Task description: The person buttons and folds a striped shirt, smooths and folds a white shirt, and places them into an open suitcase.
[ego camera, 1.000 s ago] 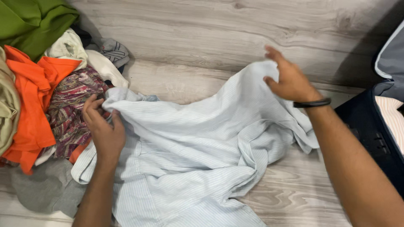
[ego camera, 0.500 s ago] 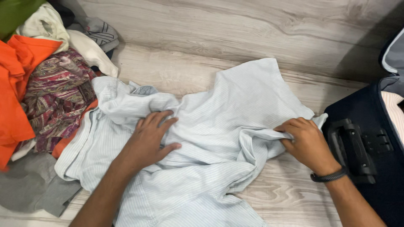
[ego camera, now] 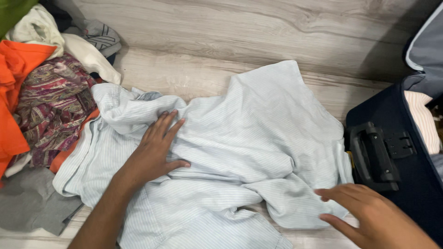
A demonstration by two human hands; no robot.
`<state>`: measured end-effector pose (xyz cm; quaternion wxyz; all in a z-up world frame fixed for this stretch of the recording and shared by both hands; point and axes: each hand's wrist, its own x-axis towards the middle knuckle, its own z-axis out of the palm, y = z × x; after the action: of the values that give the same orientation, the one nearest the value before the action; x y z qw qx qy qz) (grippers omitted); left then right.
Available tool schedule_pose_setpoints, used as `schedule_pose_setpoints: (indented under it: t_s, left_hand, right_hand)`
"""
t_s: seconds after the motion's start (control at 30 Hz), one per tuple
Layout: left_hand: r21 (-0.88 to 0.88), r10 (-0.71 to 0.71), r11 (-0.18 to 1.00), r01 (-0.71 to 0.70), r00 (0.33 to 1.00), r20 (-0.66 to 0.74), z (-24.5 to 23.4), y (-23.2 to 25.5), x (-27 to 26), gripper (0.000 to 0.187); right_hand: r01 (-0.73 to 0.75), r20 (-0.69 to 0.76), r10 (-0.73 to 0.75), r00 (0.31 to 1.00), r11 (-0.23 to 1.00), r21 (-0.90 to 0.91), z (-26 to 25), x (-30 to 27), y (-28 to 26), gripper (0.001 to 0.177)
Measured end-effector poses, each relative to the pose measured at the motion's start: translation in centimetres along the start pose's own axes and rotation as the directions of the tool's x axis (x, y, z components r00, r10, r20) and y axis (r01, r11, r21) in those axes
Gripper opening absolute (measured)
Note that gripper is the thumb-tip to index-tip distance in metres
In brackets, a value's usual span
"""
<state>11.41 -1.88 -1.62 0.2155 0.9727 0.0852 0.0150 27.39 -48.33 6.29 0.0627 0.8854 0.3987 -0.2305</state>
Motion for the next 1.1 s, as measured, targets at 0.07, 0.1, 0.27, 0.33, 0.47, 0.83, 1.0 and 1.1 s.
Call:
schedule_pose_setpoints:
  t_s: [0.07, 0.1, 0.27, 0.33, 0.47, 0.83, 1.0, 1.1]
  left_hand:
    - [0.025, 0.013, 1.000, -0.013, 1.000, 0.003, 0.1, 0.5, 0.0, 0.118]
    - [0.038, 0.014, 0.999, -0.015, 1.000, 0.021, 0.2, 0.7, 0.1, 0.113]
    - [0.087, 0.056, 0.995, -0.054, 0.998, -0.019, 0.3, -0.5, 0.0, 0.084]
    - [0.061, 0.008, 0.998, -0.008, 1.000, -0.014, 0.6, -1.6, 0.0, 0.076]
    - [0.045, 0.032, 0.999, -0.027, 0.991, -0.132, 0.8, -3.7, 0.9, 0.072]
    - [-0.015, 0.077, 0.997, -0.078, 0.994, -0.081, 0.6, 0.1, 2.5, 0.123]
    - [-0.011, 0.137, 0.990, -0.142, 0.971, -0.195, 1.4, 1.6, -0.6, 0.101]
    - [0.064, 0.088, 0.995, -0.076, 0.972, -0.219, 2.1, 1.2, -3.6, 0.099]
  right_hand:
    - [0.214, -0.220, -0.183, 0.958, 0.969, 0.123, 1.0, 1.4, -4.6, 0.055]
    - [0.489, -0.490, -0.381, 0.784, 0.866, 0.108, 1.4, 2.4, -6.8, 0.055]
    - [0.478, -0.502, -0.383, 0.775, 0.876, 0.071, 3.2, 6.4, -12.1, 0.024]
    - [0.604, -0.575, -0.445, 0.687, 0.789, 0.112, 3.1, 5.5, -10.4, 0.019]
    - [0.634, -0.184, -0.610, 0.771, 0.705, 0.318, 2.0, 3.2, -6.6, 0.015]
    - [0.382, -0.468, -0.230, 0.853, 0.886, 0.261, -1.6, 10.3, -7.4, 0.034]
    - [0.295, -0.325, -0.248, 0.913, 0.950, 0.103, 0.9, 16.3, -5.6, 0.065]
    - [0.142, -0.373, -0.105, 0.922, 0.987, 0.072, 1.7, 17.4, -2.7, 0.073]
